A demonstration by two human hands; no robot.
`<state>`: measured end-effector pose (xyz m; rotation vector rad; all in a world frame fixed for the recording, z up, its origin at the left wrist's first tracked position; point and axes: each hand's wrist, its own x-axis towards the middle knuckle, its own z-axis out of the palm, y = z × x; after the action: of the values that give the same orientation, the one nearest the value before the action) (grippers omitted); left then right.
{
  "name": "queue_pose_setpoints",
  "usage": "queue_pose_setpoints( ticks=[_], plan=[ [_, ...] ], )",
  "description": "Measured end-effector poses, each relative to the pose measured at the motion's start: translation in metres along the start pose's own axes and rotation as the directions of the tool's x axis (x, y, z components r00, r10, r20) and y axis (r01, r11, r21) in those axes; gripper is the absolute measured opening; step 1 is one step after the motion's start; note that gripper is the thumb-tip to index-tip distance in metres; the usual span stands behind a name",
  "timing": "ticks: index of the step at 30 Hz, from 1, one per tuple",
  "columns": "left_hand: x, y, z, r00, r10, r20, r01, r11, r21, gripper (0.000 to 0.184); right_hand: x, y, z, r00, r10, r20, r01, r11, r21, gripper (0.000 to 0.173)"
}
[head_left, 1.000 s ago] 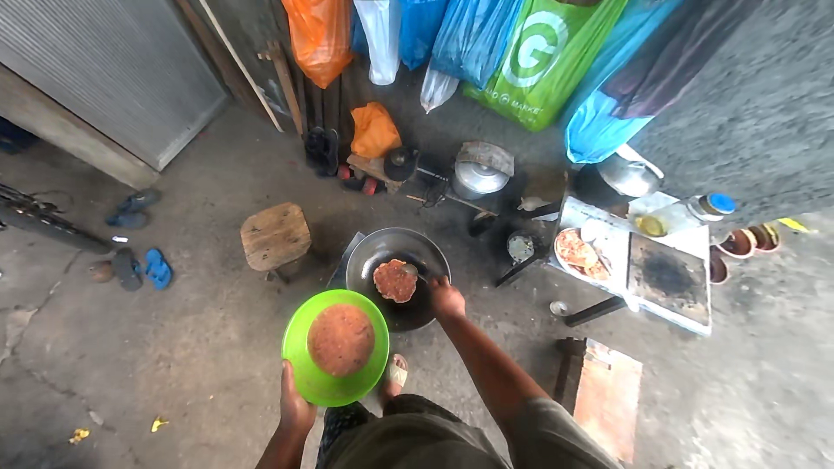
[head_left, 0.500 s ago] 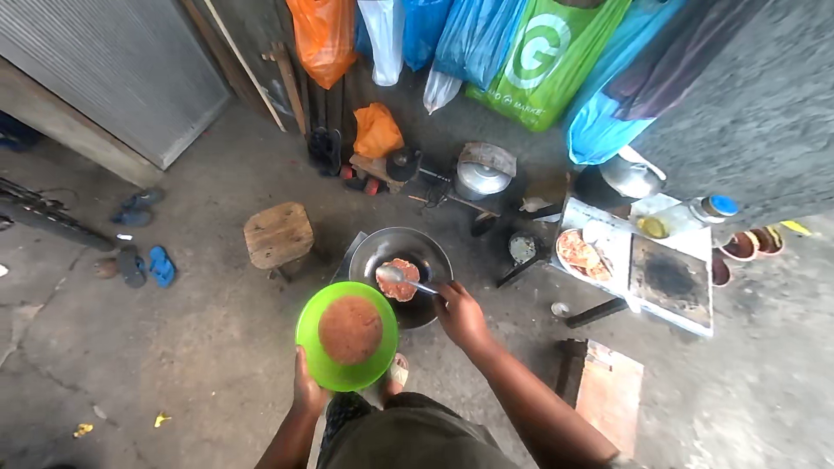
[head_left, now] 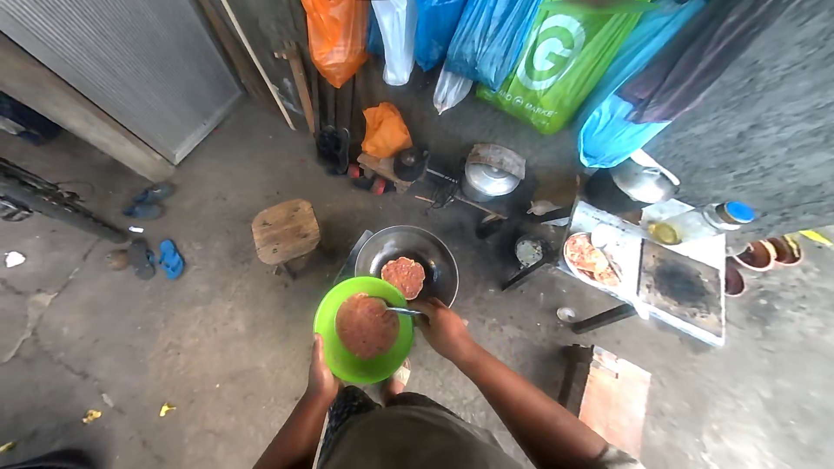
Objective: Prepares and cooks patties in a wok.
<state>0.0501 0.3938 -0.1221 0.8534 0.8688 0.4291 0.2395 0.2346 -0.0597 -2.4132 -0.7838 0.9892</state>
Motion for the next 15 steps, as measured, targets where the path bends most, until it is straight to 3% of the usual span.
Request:
queue_pose_setpoints(
  ticks=[3,15],
  plan=[
    [-0.001,-0.001,-0.003,1.000,0.006,0.009,-0.006,1.000,-0.015,0.060,0.000,0.008,0.000,1.000,-0.010,-0.013,0.011,0.994,0.113,0.034],
    [0.001,-0.005,-0.008,1.000,0.009,0.012,-0.009,1.000,0.009,0.060,0.001,0.016,-0.008,0.996,-0.062,-0.064,0.076,0.966,0.246,0.032]
  ],
)
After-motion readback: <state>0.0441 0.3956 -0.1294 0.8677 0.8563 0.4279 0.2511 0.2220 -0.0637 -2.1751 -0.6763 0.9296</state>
